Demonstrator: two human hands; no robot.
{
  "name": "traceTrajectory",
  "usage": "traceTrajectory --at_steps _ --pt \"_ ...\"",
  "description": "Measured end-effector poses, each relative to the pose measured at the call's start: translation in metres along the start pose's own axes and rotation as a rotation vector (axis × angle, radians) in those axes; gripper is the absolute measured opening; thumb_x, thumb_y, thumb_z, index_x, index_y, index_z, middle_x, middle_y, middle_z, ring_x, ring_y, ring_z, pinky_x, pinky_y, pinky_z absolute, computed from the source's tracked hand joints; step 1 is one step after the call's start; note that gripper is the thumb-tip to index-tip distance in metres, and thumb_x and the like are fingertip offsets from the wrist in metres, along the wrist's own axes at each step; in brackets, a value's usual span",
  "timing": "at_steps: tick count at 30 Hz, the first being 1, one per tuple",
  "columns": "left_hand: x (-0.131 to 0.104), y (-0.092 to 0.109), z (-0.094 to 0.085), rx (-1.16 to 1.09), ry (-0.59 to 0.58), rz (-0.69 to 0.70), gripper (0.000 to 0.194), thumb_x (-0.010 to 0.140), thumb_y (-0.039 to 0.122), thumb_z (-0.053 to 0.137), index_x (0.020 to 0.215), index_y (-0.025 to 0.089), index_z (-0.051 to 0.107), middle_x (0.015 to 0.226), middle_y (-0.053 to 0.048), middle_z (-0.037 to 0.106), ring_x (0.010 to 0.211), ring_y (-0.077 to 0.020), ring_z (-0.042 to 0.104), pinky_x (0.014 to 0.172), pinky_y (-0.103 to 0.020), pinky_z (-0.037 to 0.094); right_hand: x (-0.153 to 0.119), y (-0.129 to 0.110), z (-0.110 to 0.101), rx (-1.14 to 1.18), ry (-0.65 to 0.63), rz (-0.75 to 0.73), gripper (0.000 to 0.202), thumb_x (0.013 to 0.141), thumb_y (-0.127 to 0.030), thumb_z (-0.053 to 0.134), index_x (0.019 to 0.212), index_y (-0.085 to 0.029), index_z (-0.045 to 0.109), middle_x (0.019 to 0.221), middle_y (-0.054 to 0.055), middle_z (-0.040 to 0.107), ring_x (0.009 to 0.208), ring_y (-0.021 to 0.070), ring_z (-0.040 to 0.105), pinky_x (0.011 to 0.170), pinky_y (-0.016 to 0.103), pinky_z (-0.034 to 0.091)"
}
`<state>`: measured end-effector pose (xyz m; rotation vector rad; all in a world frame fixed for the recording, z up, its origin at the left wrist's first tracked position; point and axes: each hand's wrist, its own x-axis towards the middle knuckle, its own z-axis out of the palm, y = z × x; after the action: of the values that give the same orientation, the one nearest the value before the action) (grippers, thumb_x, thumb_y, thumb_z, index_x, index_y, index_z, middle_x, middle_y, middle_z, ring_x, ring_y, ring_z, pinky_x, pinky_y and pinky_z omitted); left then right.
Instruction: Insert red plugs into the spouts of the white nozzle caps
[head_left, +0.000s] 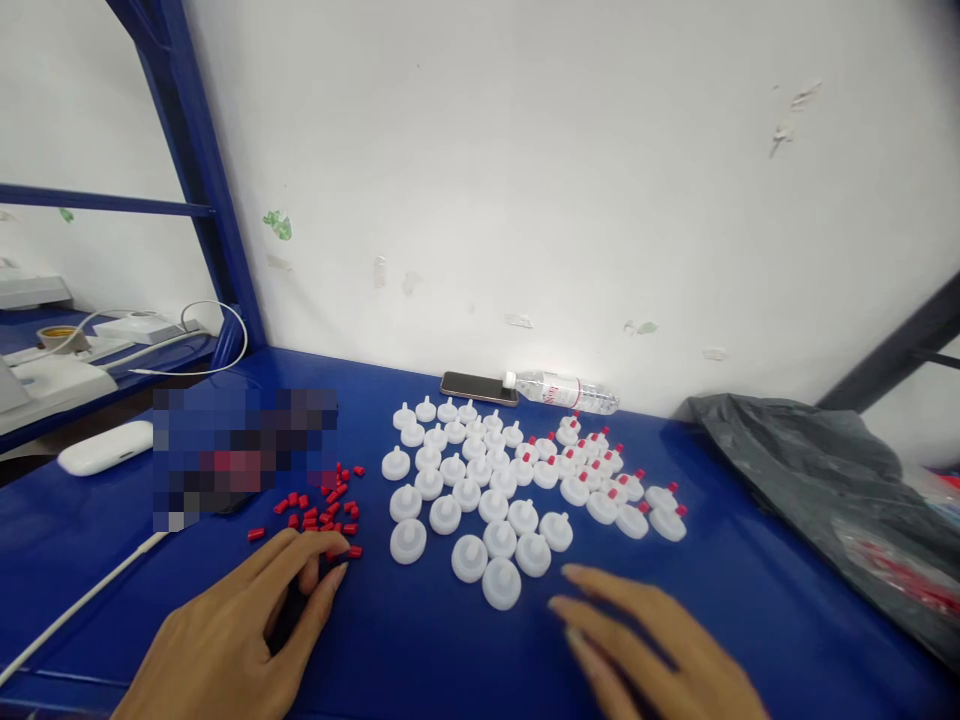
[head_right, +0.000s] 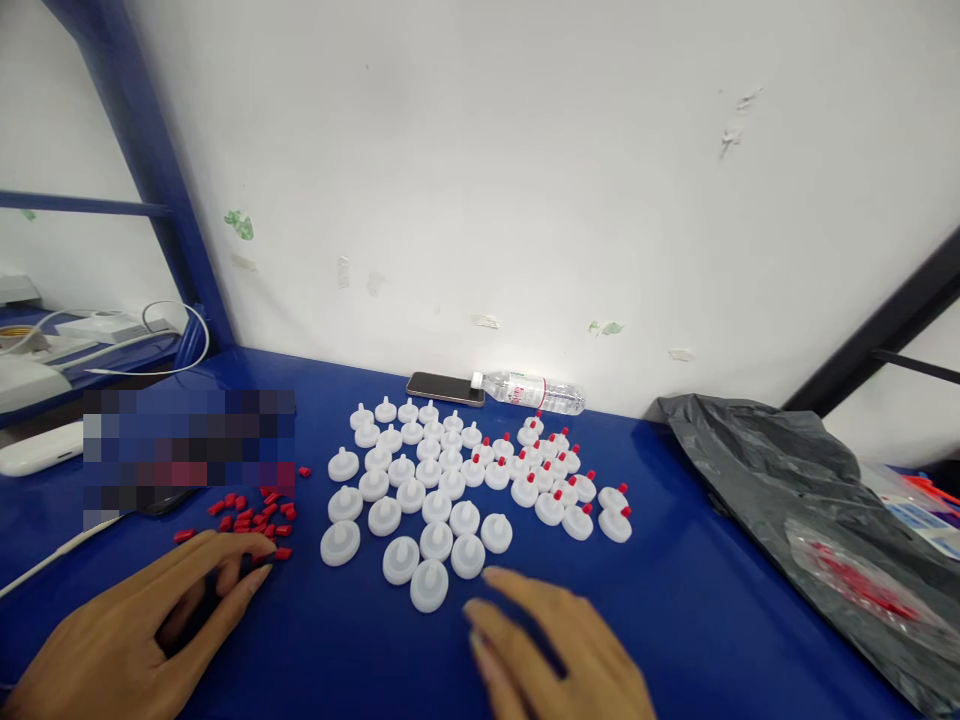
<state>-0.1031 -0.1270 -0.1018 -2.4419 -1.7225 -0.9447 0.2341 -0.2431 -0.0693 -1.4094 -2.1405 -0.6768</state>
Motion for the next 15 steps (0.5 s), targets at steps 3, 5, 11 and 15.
traceTrajectory --at_steps 3,5,11,15 --pt "-0.001 0.000 0.001 -0.001 0.002 -0.006 0.037 0.093 0.063 0.049 0.110 0.035 0.067 0.100 0.006 0.078 0.080 -0.0152 0.076 0.061 -0.018 0.055 -0.004 0.026 -0.010 -0.071 0.046 0.291 0.030 0.101 -0.036 0.050 0.125 -0.028 0.067 0.126 0.005 0.070 0.109 0.0212 0.071 0.097 0.035 0.058" --pt "-0.001 0.000 0.002 0.000 0.004 -0.003 0.037 0.093 0.063 0.049 0.109 0.035 0.067 0.099 0.006 0.078 0.080 -0.0152 0.077 0.059 -0.018 0.054 -0.007 0.043 -0.011 -0.113 0.064 0.404 0.037 0.103 -0.044 0.045 0.129 -0.026 0.064 0.130 0.007 0.067 0.115 0.0251 0.068 0.101 0.042 0.055" --pt "0.000 0.001 0.001 0.015 -0.003 -0.007 0.035 0.094 0.063 0.047 0.109 0.036 0.065 0.101 0.007 0.078 0.084 -0.0146 0.076 0.063 -0.018 0.055 -0.018 0.065 0.002 -0.107 -0.039 0.422 0.043 0.104 -0.050 0.042 0.135 -0.026 0.060 0.131 0.006 0.067 0.121 0.0269 0.063 0.101 0.046 0.054" --pt "0.000 0.001 0.000 0.025 -0.001 -0.006 0.034 0.094 0.061 0.049 0.108 0.035 0.066 0.098 0.007 0.078 0.075 -0.0125 0.075 0.060 -0.017 0.053 -0.021 0.060 0.003 -0.098 -0.033 0.456 0.036 0.103 -0.050 0.042 0.123 -0.030 0.065 0.123 0.003 0.070 0.114 0.0240 0.067 0.098 0.043 0.055"
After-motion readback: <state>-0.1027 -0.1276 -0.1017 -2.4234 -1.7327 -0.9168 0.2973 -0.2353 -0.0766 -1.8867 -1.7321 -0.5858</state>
